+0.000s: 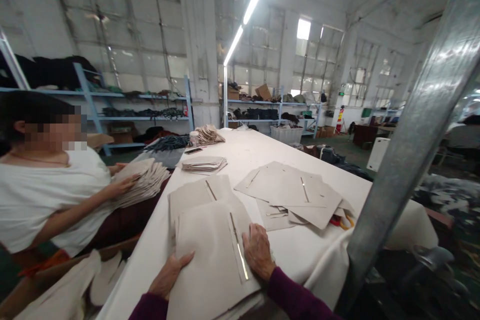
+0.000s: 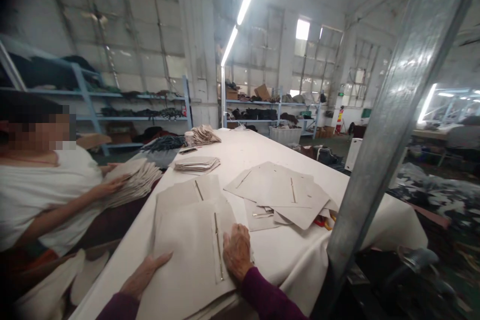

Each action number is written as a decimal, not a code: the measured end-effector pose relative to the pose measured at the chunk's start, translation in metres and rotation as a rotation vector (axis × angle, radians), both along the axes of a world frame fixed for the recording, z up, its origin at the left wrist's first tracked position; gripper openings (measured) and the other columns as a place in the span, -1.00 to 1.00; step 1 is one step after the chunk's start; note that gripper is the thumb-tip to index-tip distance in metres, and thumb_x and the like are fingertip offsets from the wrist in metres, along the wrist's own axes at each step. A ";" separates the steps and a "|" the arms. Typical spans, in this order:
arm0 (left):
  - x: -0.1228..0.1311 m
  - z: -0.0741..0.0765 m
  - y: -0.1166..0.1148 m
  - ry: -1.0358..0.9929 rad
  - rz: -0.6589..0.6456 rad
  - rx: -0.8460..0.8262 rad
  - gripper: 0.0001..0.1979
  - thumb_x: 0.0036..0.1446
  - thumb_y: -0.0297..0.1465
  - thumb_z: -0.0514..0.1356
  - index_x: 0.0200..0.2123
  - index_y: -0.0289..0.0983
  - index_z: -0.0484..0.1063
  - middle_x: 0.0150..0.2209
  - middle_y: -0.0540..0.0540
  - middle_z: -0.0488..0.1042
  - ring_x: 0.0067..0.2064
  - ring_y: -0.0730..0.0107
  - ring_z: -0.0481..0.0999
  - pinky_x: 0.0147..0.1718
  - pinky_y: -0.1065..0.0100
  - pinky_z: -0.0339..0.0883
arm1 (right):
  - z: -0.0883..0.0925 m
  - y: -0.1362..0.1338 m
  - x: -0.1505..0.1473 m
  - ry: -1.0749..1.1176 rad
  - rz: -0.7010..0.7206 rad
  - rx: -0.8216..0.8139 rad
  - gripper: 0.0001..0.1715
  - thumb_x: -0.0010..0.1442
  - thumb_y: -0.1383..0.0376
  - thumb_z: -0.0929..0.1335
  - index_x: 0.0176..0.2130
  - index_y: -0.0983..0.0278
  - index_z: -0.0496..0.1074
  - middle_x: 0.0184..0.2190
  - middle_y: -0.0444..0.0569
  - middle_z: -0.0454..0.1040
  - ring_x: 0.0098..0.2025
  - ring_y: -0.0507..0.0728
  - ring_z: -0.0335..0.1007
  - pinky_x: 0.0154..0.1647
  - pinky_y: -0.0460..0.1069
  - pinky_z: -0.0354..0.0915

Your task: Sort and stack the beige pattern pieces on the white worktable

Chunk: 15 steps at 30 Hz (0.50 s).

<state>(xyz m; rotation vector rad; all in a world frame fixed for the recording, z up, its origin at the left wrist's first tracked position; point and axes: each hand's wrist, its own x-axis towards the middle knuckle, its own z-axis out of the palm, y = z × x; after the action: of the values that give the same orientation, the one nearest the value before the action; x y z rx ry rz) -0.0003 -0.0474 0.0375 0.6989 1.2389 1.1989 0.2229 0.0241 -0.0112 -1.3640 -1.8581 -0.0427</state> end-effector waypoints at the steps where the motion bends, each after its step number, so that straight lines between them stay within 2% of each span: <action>1: 0.001 -0.001 -0.001 0.001 0.032 0.035 -0.24 -0.34 -0.19 0.35 -0.04 -0.44 0.29 -0.32 -0.28 0.53 -0.32 0.01 0.53 -0.41 0.13 0.44 | 0.002 0.000 0.001 0.041 -0.006 -0.041 -0.78 0.17 0.33 0.22 -0.17 0.36 0.32 -0.28 0.11 0.38 -0.14 0.22 0.28 -0.08 0.12 0.20; 5: 0.005 -0.001 -0.008 -0.012 0.110 0.124 -0.24 -0.39 -0.22 0.38 -0.07 -0.44 0.31 -0.28 -0.27 0.53 -0.25 0.02 0.52 -0.29 0.13 0.44 | 0.021 0.000 0.010 0.268 0.021 -0.249 -0.59 0.08 0.27 0.30 -0.08 0.40 0.32 -0.14 0.19 0.39 -0.07 0.24 0.28 -0.03 0.06 0.18; 8: 0.008 0.011 -0.018 -0.089 0.104 0.119 -0.17 -0.35 -0.20 0.38 0.04 -0.37 0.23 -0.24 -0.22 0.53 -0.23 0.05 0.52 -0.29 0.14 0.44 | 0.043 0.003 0.025 0.413 0.192 -0.432 -0.56 0.05 0.16 0.32 -0.12 0.39 0.36 -0.18 0.13 0.43 -0.13 0.22 0.33 -0.12 0.01 0.23; 12: 0.011 0.051 -0.033 -0.041 0.044 0.066 -0.20 -0.30 -0.20 0.36 0.05 -0.36 0.23 -0.27 -0.21 0.54 -0.29 0.05 0.53 -0.36 0.16 0.44 | 0.069 0.003 0.041 0.490 0.519 -0.582 -0.53 0.14 0.07 0.24 -0.11 0.37 0.37 -0.17 0.08 0.43 -0.10 0.19 0.31 -0.10 0.02 0.21; 15: 0.014 0.085 -0.037 -0.015 0.020 0.103 -0.30 -0.28 -0.19 0.35 -0.03 -0.38 0.32 -0.37 -0.18 0.54 -0.42 0.10 0.52 -0.47 0.19 0.41 | 0.077 -0.003 0.040 0.506 0.720 -0.663 -0.61 0.16 0.10 0.23 -0.17 0.32 0.40 -0.17 0.02 0.42 -0.09 0.17 0.29 -0.07 0.04 0.20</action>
<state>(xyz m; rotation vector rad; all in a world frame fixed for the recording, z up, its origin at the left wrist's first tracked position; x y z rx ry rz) 0.0134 -0.0842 0.1227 0.7535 1.1808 1.2888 0.2631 0.0206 0.0655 -0.8786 -1.8582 1.2556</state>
